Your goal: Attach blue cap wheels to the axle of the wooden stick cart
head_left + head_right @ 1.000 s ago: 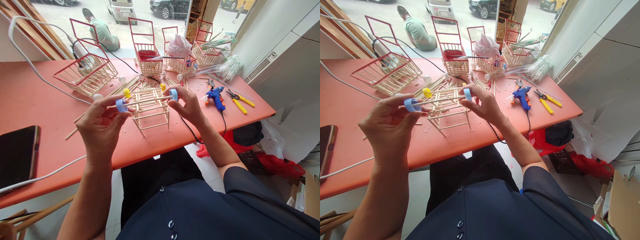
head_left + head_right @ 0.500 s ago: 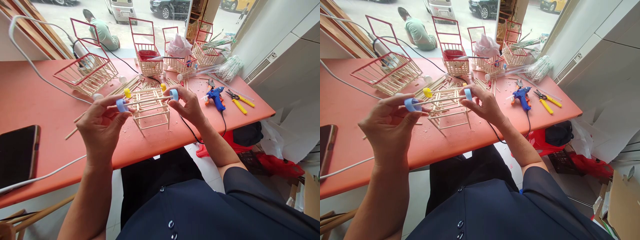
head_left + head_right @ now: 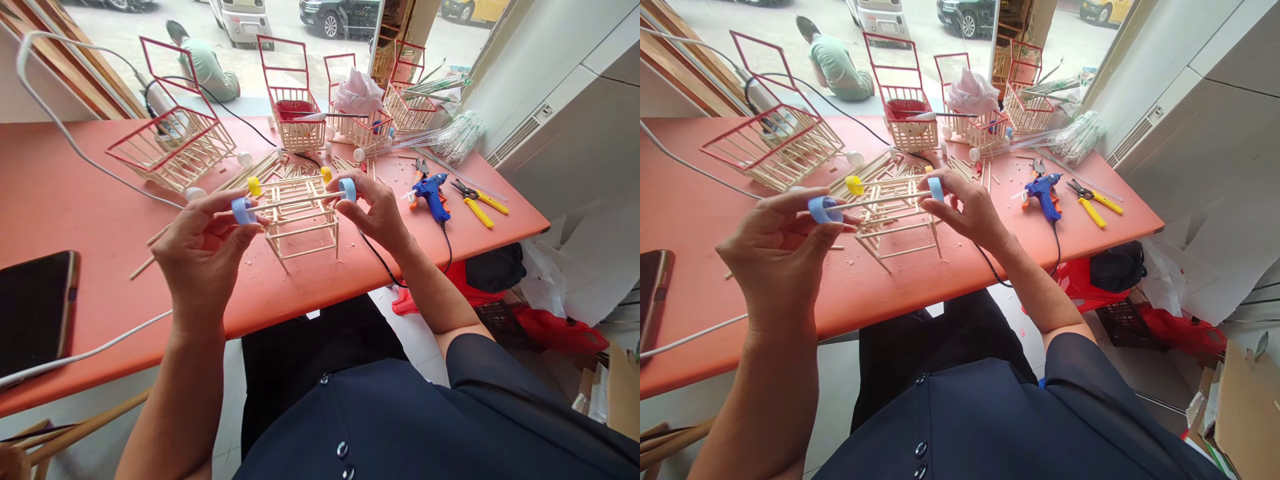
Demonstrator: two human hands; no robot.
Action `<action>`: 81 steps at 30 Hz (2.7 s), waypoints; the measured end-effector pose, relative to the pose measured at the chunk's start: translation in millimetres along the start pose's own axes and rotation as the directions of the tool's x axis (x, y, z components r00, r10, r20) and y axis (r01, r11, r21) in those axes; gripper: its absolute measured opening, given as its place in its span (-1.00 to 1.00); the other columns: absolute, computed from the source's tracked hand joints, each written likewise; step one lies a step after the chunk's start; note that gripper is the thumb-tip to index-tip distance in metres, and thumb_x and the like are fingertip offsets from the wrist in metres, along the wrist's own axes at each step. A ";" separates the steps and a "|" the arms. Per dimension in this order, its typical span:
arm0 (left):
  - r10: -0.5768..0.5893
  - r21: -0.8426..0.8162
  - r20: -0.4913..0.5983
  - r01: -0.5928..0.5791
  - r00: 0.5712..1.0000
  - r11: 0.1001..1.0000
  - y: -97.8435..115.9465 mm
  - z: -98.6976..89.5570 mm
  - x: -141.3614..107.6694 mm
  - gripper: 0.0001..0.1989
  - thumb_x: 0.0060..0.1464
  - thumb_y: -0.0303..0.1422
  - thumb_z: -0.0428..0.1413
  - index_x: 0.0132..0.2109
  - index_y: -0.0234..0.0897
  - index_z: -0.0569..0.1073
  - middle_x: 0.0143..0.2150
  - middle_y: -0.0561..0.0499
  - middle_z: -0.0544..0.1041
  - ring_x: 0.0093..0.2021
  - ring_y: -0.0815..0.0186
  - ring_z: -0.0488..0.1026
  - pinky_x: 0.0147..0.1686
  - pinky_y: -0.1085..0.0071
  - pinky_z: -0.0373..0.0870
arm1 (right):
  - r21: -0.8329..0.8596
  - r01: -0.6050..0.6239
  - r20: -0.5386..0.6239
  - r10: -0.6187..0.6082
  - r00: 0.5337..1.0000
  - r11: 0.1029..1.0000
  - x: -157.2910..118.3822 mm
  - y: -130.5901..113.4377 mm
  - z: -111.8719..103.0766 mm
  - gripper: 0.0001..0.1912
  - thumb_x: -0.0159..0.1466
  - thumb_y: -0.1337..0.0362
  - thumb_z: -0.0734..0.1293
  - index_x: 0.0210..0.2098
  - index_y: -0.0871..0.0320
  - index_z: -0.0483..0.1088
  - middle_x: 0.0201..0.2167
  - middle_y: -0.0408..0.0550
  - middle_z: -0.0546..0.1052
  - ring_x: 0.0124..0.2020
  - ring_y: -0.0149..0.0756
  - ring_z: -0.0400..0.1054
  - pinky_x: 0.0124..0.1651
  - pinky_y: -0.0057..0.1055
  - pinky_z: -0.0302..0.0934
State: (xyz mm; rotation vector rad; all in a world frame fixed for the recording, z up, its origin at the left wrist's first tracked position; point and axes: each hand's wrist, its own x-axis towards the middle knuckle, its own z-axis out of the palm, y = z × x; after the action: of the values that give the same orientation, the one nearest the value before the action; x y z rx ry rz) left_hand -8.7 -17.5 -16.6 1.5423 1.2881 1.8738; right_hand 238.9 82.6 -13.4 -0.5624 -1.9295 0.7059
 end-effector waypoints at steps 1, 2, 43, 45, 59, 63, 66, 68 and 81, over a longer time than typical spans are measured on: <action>0.002 -0.002 0.001 -0.002 1.000 1.000 -0.3 -0.2 0.1 -0.63 0.08 -0.36 0.44 0.06 -0.08 0.69 -0.08 0.05 0.73 -0.18 0.29 0.74 -0.06 0.33 0.75 | -0.006 -0.004 0.001 0.004 1.000 1.000 0.0 -0.1 0.0 -0.41 0.37 -0.27 0.39 -0.02 0.16 0.52 -0.17 -0.12 0.60 -0.30 -0.48 0.51 -0.19 -0.48 0.40; 0.003 -0.002 -0.001 -0.003 1.000 1.000 -0.6 -0.3 0.2 -0.63 0.08 -0.35 0.44 0.05 -0.08 0.69 -0.09 0.06 0.73 -0.18 0.29 0.74 -0.06 0.32 0.75 | -0.011 -0.005 0.000 0.005 1.000 1.000 0.0 -0.1 0.1 -0.40 0.37 -0.28 0.38 -0.02 0.16 0.52 -0.17 -0.12 0.60 -0.30 -0.48 0.51 -0.19 -0.48 0.40; 0.021 -0.035 0.017 -0.020 1.000 0.999 -6.2 -0.2 -0.3 -0.64 0.11 -0.35 0.44 0.07 -0.05 0.69 -0.09 0.08 0.73 -0.13 0.30 0.74 -0.07 0.35 0.73 | -0.019 0.041 0.003 -0.041 0.999 0.999 -0.3 2.6 2.2 -0.45 0.43 -0.22 0.35 -0.01 0.17 0.48 -0.16 -0.13 0.57 -0.27 -0.48 0.53 -0.20 -0.50 0.39; 0.022 -0.044 0.019 -0.021 1.000 0.999 -6.6 -0.1 -0.1 -0.64 0.11 -0.37 0.43 0.07 -0.05 0.69 -0.09 0.09 0.74 -0.15 0.32 0.73 -0.09 0.38 0.73 | -0.010 0.028 -0.004 -0.028 1.000 1.000 -0.3 2.7 2.5 -0.44 0.41 -0.24 0.36 -0.01 0.17 0.49 -0.16 -0.12 0.58 -0.26 -0.47 0.53 -0.19 -0.49 0.40; 0.022 -0.053 0.010 -0.021 1.000 0.998 -4.8 -0.2 0.3 -0.64 0.11 -0.38 0.43 0.06 -0.05 0.69 -0.09 0.10 0.74 -0.17 0.36 0.73 -0.12 0.41 0.73 | 0.016 0.033 -0.004 -0.033 0.999 0.999 -0.9 5.1 3.6 -0.48 0.42 -0.19 0.37 0.00 0.16 0.49 -0.16 -0.11 0.57 -0.23 -0.44 0.54 -0.17 -0.46 0.42; 0.021 -0.057 0.012 -0.020 1.000 0.998 -5.4 -0.6 0.2 -0.65 0.11 -0.38 0.43 0.06 -0.05 0.69 -0.10 0.11 0.74 -0.18 0.36 0.73 -0.12 0.42 0.72 | 0.051 0.005 -0.014 -0.005 1.000 0.999 -0.2 4.7 3.8 -0.49 0.39 -0.18 0.42 -0.02 0.16 0.52 -0.17 -0.12 0.59 -0.24 -0.43 0.54 -0.17 -0.45 0.44; 0.027 -0.053 0.015 -0.027 1.000 0.998 -5.7 -0.8 0.5 -0.64 0.11 -0.38 0.43 0.06 -0.04 0.69 -0.10 0.11 0.74 -0.16 0.36 0.73 -0.10 0.42 0.72 | 0.079 0.001 -0.018 0.001 1.000 0.997 0.1 4.0 3.8 -0.48 0.38 -0.18 0.43 -0.02 0.16 0.52 -0.17 -0.11 0.59 -0.22 -0.43 0.55 -0.16 -0.44 0.45; 0.030 -0.050 0.016 -0.029 0.999 0.998 -5.8 -0.7 0.8 -0.64 0.11 -0.38 0.43 0.07 -0.04 0.69 -0.09 0.11 0.74 -0.16 0.36 0.73 -0.10 0.42 0.72 | 0.080 -0.007 -0.016 0.008 1.000 0.997 0.0 3.8 3.8 -0.46 0.37 -0.20 0.43 -0.02 0.16 0.52 -0.16 -0.11 0.59 -0.20 -0.42 0.56 -0.14 -0.44 0.45; 0.018 -0.039 -0.002 -0.018 1.000 0.999 -5.2 0.1 0.1 -0.65 0.10 -0.35 0.44 0.05 -0.04 0.69 -0.11 0.08 0.73 -0.14 0.29 0.73 -0.07 0.34 0.74 | 0.130 -0.009 -0.016 0.011 1.000 0.991 -0.7 4.7 5.0 -0.53 0.37 -0.12 0.47 -0.02 0.15 0.51 -0.13 -0.11 0.61 -0.11 -0.36 0.63 -0.09 -0.43 0.46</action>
State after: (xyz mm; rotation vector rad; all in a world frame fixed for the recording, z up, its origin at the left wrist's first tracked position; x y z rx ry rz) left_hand -10.0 -14.7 -20.8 1.5373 1.2351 1.9005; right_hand 235.1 84.4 -18.8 -0.4957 -1.8507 0.8241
